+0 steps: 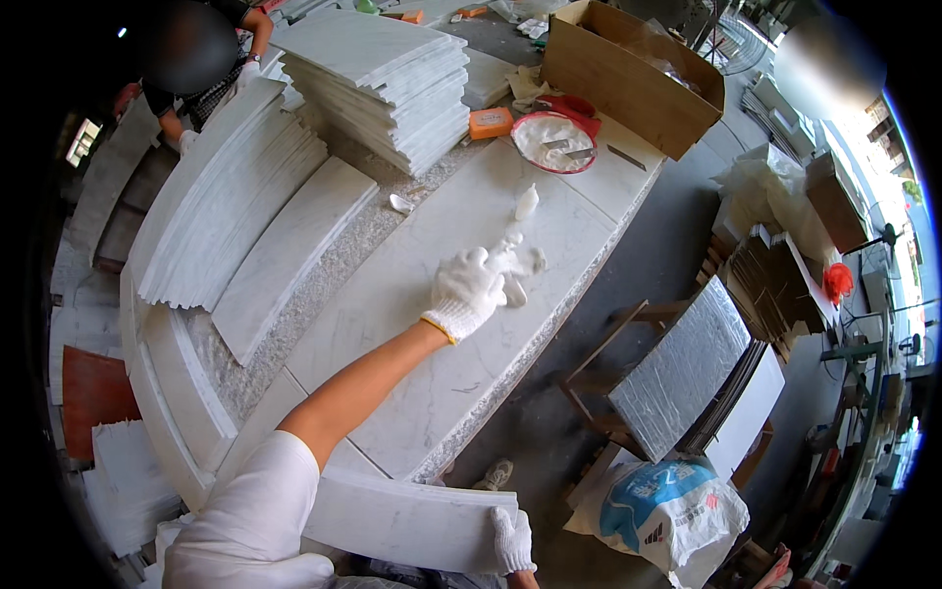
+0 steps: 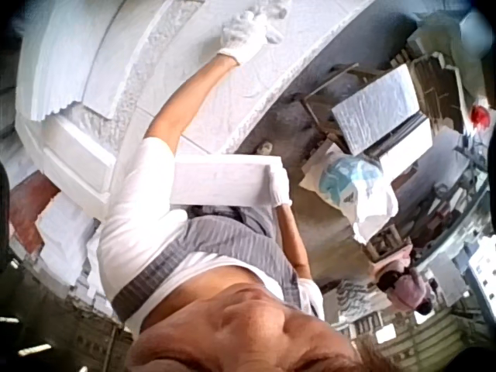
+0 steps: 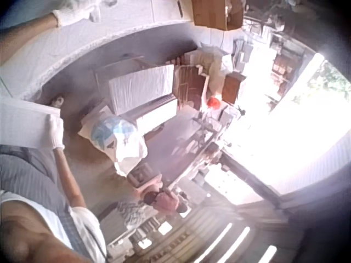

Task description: The person uses a handheld scraper to remove small imperfections from the edges of white marble tiles on a workbench. They then pick up a finished tile, walk to a nearby stack, and place it on top.

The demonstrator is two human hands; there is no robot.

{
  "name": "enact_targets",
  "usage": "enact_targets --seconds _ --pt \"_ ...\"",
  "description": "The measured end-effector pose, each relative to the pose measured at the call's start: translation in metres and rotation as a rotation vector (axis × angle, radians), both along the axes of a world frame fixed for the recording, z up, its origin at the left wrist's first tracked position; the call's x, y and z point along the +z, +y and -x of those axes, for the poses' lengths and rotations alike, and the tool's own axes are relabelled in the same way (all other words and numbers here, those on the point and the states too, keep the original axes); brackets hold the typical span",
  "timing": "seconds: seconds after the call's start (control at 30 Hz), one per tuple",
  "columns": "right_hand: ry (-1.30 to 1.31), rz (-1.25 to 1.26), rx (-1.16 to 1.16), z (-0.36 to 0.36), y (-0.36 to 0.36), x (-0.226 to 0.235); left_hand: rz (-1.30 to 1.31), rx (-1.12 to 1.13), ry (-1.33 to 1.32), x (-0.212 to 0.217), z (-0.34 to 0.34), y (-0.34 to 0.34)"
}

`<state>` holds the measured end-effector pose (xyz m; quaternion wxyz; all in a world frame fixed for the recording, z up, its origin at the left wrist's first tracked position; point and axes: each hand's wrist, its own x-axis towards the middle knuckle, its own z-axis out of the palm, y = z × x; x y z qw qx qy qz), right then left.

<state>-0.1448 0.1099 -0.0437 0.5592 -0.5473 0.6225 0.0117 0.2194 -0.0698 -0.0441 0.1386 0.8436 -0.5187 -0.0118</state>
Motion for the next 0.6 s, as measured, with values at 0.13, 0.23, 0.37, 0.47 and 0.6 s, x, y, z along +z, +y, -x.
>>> enact_targets --seconds 0.13,0.23,0.37,0.47,0.6 --pt "-0.014 -0.012 -0.016 0.0 0.001 -0.003 -0.123 -0.282 -0.095 -0.014 0.016 0.06" --pt "-0.002 -0.023 -0.005 0.001 0.003 -0.004 -0.172 -0.579 0.023 -0.026 0.041 0.148" --pt "-0.005 -0.038 -0.013 0.002 0.002 -0.006 -0.139 -0.928 0.147 0.003 0.02 0.256" --pt "-0.05 -0.026 0.017 0.0 0.0 -0.004 -0.393 -0.806 0.105 0.022 -0.041 0.3" --pt "-0.028 -0.055 -0.01 -0.003 -0.003 0.0 -0.284 -0.155 -0.162 0.008 -0.069 0.279"
